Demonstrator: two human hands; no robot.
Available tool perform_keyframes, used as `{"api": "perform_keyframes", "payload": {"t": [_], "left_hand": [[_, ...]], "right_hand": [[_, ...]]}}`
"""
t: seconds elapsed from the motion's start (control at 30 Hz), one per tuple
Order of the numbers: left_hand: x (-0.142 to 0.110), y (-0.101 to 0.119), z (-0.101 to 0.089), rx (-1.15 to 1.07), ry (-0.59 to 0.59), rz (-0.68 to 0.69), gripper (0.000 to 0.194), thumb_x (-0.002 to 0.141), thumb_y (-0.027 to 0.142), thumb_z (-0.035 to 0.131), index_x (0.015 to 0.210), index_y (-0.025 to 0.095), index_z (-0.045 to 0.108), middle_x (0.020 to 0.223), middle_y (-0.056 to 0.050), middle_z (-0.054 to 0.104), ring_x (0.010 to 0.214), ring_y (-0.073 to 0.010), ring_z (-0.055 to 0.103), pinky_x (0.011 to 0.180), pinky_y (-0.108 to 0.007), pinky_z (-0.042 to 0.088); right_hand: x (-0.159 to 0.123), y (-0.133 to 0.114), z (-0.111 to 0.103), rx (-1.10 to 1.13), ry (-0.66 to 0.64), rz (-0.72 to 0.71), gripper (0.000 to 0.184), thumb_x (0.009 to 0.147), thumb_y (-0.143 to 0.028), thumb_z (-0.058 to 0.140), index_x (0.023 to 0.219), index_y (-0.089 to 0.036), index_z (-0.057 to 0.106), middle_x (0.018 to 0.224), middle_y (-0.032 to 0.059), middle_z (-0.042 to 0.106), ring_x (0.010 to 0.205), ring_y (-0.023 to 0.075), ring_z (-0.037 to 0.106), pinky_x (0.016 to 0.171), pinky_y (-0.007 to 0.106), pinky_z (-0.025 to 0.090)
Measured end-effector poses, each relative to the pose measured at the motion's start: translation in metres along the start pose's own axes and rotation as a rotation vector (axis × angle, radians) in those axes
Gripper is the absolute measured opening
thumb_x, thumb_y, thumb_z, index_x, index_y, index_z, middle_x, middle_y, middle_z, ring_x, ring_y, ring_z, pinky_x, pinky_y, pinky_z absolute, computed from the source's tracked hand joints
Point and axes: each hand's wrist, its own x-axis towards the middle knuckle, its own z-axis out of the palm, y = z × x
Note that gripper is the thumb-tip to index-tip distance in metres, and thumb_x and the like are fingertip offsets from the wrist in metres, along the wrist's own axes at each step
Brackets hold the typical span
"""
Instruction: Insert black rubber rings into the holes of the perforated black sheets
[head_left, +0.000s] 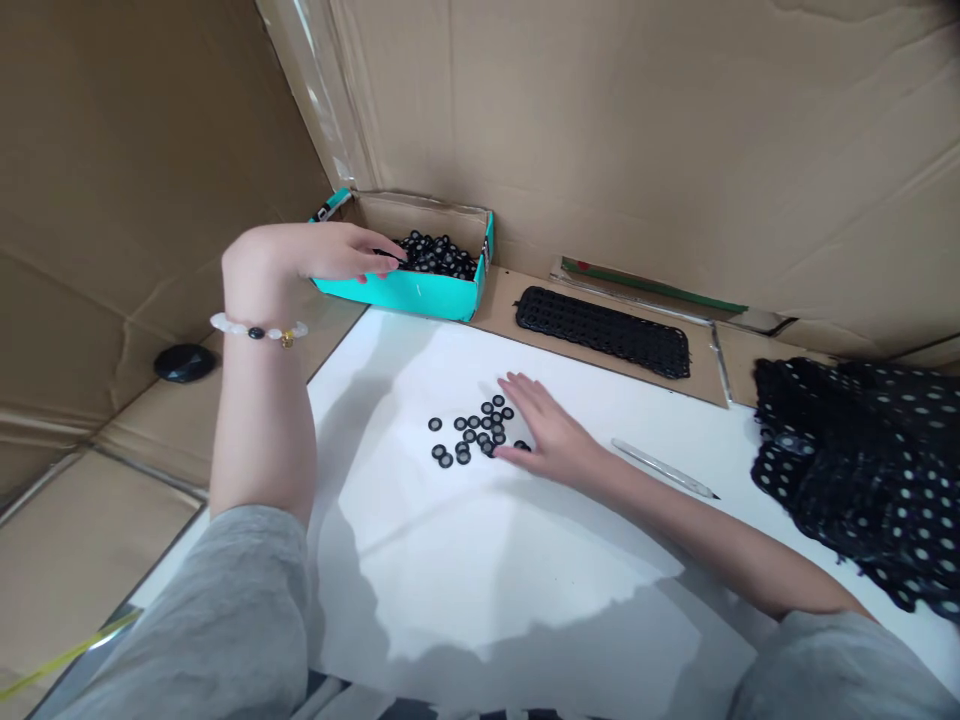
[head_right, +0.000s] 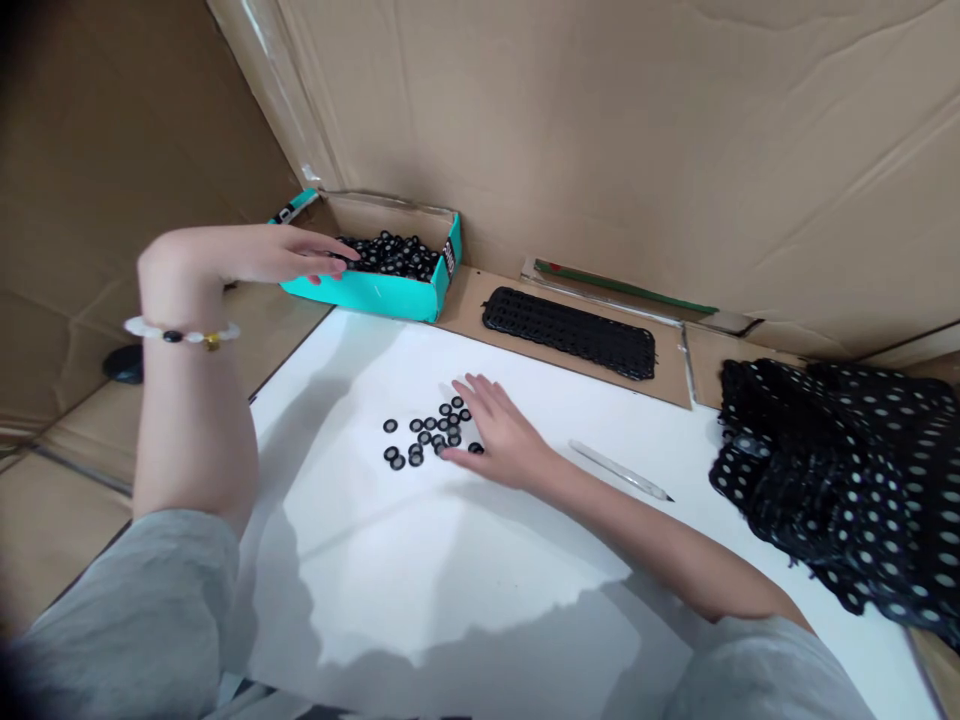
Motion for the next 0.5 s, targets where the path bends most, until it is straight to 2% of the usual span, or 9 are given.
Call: {"api": "perform_keyframes", "payload": {"t": [0.03,0.1,0.2,0.27,0.33,0.4,0.5], "left_hand": [[0.000,-0.001,0.000,0.002,0.000,-0.002,0.056,0.099,0.043,0.050,0.154,0.030,0.054,0.150,0.001,0.062,0.124,-0.0247,0.063,0.101,-0.033,0.049],[0.001,-0.001,0.001,0.018,-0.010,0.023,0.058,0.100,0.047,0.049,0.155,0.028,0.052,0.152,0.001,0.060,0.124,-0.0240,0.062,0.102,-0.032,0.048],[0.002,0.003,0.002,0.033,-0.064,0.091,0.063,0.100,0.054,0.047,0.157,0.027,0.048,0.151,0.000,0.061,0.121,-0.0216,0.063,0.101,-0.029,0.048],[0.001,0.008,0.003,0.021,-0.087,0.093,0.063,0.100,0.052,0.046,0.158,0.026,0.046,0.150,0.000,0.062,0.117,-0.0198,0.064,0.097,-0.027,0.049],[0.000,0.011,0.004,0.017,-0.088,0.075,0.061,0.101,0.048,0.046,0.157,0.025,0.047,0.148,-0.001,0.063,0.117,-0.0193,0.064,0.095,-0.026,0.050],[-0.001,0.013,0.005,0.021,-0.079,0.062,0.060,0.100,0.047,0.047,0.156,0.024,0.048,0.148,-0.001,0.064,0.119,-0.0199,0.063,0.096,-0.026,0.049],[-0.002,0.014,0.006,0.015,-0.082,0.045,0.060,0.100,0.047,0.047,0.156,0.025,0.049,0.150,-0.001,0.062,0.119,-0.0211,0.063,0.097,-0.029,0.050]], "right_hand": [[-0.005,-0.004,0.007,-0.022,-0.059,-0.014,0.094,0.091,-0.065,0.064,0.163,-0.012,0.032,0.167,0.0248,0.035,0.159,0.0386,0.029,0.127,0.061,0.030],[-0.013,-0.016,0.024,-0.061,-0.147,-0.069,0.110,0.088,-0.073,0.062,0.166,-0.008,0.021,0.171,0.0280,0.023,0.162,0.0415,0.017,0.128,0.063,0.026],[-0.008,-0.033,0.047,-0.100,-0.178,-0.169,0.112,0.089,-0.075,0.059,0.167,-0.007,0.017,0.173,0.0283,0.015,0.163,0.0413,0.012,0.129,0.061,0.024],[0.009,-0.041,0.056,-0.124,-0.162,-0.162,0.114,0.087,-0.076,0.061,0.167,-0.009,0.017,0.173,0.0275,0.014,0.162,0.0424,0.012,0.129,0.061,0.025],[0.032,-0.045,0.060,-0.159,-0.138,-0.132,0.113,0.083,-0.079,0.064,0.167,-0.016,0.022,0.173,0.0250,0.016,0.161,0.0464,0.011,0.126,0.065,0.024],[0.054,-0.047,0.060,-0.180,-0.128,-0.171,0.095,0.088,-0.073,0.062,0.164,-0.023,0.033,0.171,0.0214,0.023,0.159,0.0454,0.018,0.124,0.066,0.026],[0.075,-0.046,0.060,-0.168,-0.132,-0.338,0.054,0.101,-0.055,0.054,0.146,-0.025,0.056,0.157,0.0167,0.046,0.148,0.0363,0.037,0.121,0.055,0.034]]}}
